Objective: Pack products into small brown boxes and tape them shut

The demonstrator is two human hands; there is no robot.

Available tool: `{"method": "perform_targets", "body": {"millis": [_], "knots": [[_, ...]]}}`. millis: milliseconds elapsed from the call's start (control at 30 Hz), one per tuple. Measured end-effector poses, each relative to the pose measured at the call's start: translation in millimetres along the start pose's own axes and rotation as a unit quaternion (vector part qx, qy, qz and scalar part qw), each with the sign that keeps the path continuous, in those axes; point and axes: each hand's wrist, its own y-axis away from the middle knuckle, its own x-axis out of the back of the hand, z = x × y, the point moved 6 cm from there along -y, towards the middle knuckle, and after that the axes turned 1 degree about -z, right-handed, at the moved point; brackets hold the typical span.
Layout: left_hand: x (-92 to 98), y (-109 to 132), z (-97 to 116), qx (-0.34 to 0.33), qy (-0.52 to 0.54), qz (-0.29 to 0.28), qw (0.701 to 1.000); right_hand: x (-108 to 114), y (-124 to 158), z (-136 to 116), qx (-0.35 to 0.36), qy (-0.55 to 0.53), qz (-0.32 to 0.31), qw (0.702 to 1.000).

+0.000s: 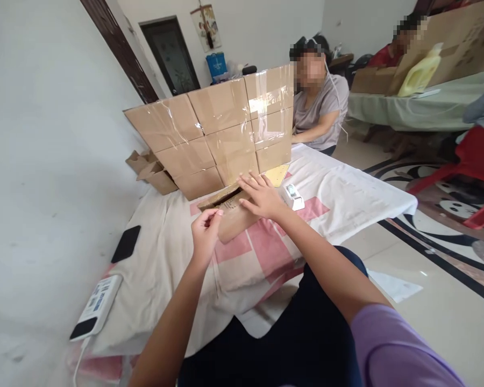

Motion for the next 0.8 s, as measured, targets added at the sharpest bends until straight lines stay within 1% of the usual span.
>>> {"method": "perform_targets", "body": {"millis": [100,167,333,467,633,800], "knots": [[13.2,-18,-2,0.027,-0.009,-0.037,0.999,-23,-3,1,-0.005,-0.011,-0.066,0.998],[18.5,-33,-6,0.068,-0.025,-0.062,0.995,-29,-2,1,-0.016,-0.016,-0.081,0.996],[22.5,-67,-13,0.174,-0.072,-0.126,0.974,-24,5,0,-0.031,-0.012,-0.078,0.996],[20.7,-78,-16,0.230,-0.106,-0.189,0.949,-23,7,-2,-0.038,-0.006,-0.069,0.997],[18.6,-85,-16,0.236,-0.165,-0.213,0.934,-26,8,-1,-0.043,-0.010,-0.066,0.997],[10.9,-92,-21,0.190,-0.222,-0.225,0.929,-27,7,-3,-0.049,-0.012,-0.062,0.997]]}}
